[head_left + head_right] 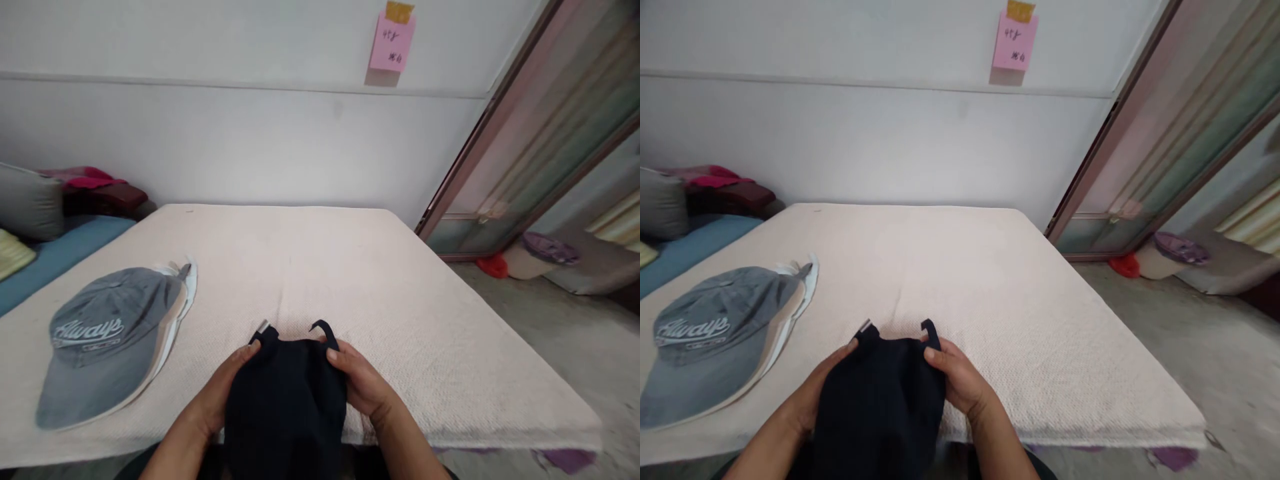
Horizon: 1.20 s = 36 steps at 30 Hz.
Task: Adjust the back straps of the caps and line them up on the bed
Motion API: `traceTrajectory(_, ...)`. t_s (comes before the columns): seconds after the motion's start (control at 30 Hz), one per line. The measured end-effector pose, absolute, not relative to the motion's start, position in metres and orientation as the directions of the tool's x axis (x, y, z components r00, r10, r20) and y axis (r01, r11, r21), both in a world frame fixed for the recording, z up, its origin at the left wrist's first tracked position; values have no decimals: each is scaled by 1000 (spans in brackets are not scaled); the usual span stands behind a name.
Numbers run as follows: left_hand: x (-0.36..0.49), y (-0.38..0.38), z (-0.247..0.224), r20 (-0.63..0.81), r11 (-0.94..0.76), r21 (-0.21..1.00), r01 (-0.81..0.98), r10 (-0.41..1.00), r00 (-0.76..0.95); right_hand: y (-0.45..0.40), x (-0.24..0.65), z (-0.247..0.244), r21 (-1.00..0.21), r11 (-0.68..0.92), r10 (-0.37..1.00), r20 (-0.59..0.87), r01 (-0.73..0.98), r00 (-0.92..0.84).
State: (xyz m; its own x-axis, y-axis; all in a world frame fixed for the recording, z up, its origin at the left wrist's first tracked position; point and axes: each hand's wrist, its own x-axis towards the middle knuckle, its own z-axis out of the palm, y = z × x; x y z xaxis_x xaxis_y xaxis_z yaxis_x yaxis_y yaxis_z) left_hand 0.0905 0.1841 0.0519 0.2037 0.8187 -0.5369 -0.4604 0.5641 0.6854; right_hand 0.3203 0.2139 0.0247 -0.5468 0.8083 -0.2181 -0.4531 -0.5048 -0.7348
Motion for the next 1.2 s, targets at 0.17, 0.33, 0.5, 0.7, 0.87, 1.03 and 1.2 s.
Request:
traceTrajectory(0.17,96,190,51,-479,538,811,-229,836,267,240,320,31,-785,-430,858,-202,-445,-473)
traceTrajectory(0.33,107,221,55,-364,376,926,-12,902,233,255,322,32,-754,-349,931,-208,-556,-301)
traceTrajectory(0.5,116,245,43,-242,242,970,-2,969,52,261,318,30,-820,-280,958,-209,-499,-194)
traceTrajectory(0.7,111,245,34,-278,277,952,-130,960,10,266,315,26,-886,-229,971,-182,-404,-152)
traceTrajectory(0.87,115,245,37,-209,199,949,-247,978,-16,269,320,28,-906,-189,977,-136,-379,-163)
traceTrajectory(1.03,122,243,40,-273,265,921,-285,962,14,264,315,28,-992,-79,957,-50,-94,-285)
traceTrajectory(1.2,125,241,39,-331,324,917,-232,944,8,259,309,28,-998,-60,880,-64,24,-471)
